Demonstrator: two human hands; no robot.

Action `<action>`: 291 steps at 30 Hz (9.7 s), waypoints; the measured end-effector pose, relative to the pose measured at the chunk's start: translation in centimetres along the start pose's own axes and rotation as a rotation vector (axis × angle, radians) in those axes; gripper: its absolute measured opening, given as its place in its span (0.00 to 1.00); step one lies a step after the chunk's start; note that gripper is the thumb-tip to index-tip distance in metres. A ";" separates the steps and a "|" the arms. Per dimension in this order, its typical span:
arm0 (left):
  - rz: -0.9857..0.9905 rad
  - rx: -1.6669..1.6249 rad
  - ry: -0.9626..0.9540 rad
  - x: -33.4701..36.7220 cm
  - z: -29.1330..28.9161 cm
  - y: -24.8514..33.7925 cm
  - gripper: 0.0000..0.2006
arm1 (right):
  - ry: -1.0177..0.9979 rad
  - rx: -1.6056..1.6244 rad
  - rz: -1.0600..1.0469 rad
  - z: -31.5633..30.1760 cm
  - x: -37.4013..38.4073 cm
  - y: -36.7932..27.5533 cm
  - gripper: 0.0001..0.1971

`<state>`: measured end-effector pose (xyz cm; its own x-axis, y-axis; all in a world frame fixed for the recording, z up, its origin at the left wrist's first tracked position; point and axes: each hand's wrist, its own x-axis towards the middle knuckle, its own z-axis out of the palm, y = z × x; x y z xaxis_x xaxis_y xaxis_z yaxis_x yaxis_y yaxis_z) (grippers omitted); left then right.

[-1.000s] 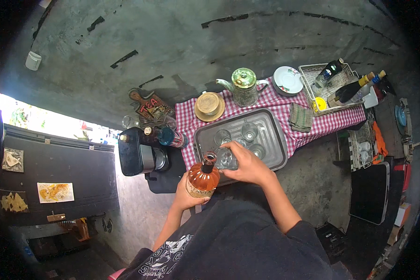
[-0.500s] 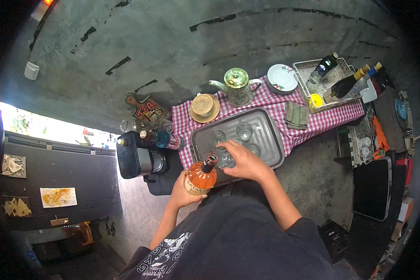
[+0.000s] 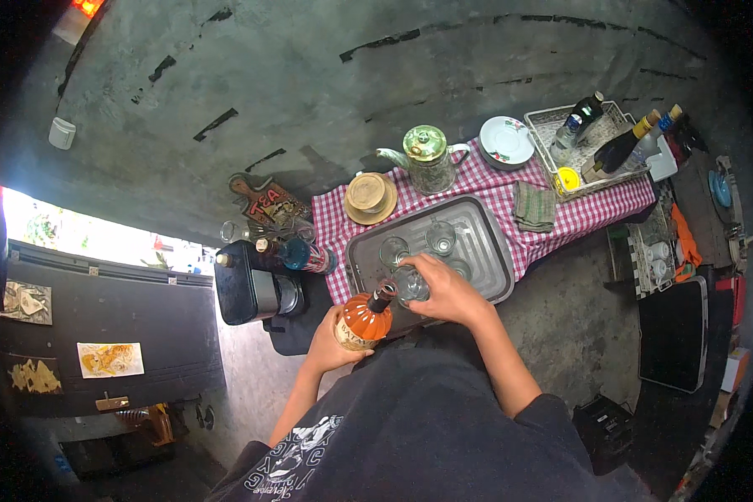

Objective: Prepare and pour drinks into glasses at a bar station.

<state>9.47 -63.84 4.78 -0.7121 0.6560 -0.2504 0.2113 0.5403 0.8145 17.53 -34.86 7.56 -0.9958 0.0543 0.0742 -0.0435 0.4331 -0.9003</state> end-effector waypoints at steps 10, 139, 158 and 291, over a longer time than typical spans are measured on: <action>0.005 0.087 -0.038 0.4 -1.1 1.0 0.47 | -0.019 -0.028 0.021 0.3 0.4 0.2 0.31; -0.009 0.339 -0.202 2.1 -4.5 3.4 0.41 | -0.104 0.187 0.105 3.0 -0.5 4.8 0.29; -0.005 0.350 -0.189 2.2 -4.5 3.1 0.42 | -0.100 0.231 0.118 3.2 -0.3 4.8 0.29; -0.054 0.324 -0.250 2.6 -4.2 3.1 0.42 | -0.086 0.207 0.112 3.6 -0.8 6.1 0.29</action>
<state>5.46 -62.68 8.87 -0.5516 0.7085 -0.4401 0.4067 0.6892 0.5997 17.73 -35.47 0.48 -0.9982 0.0113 -0.0596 0.0606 0.2350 -0.9701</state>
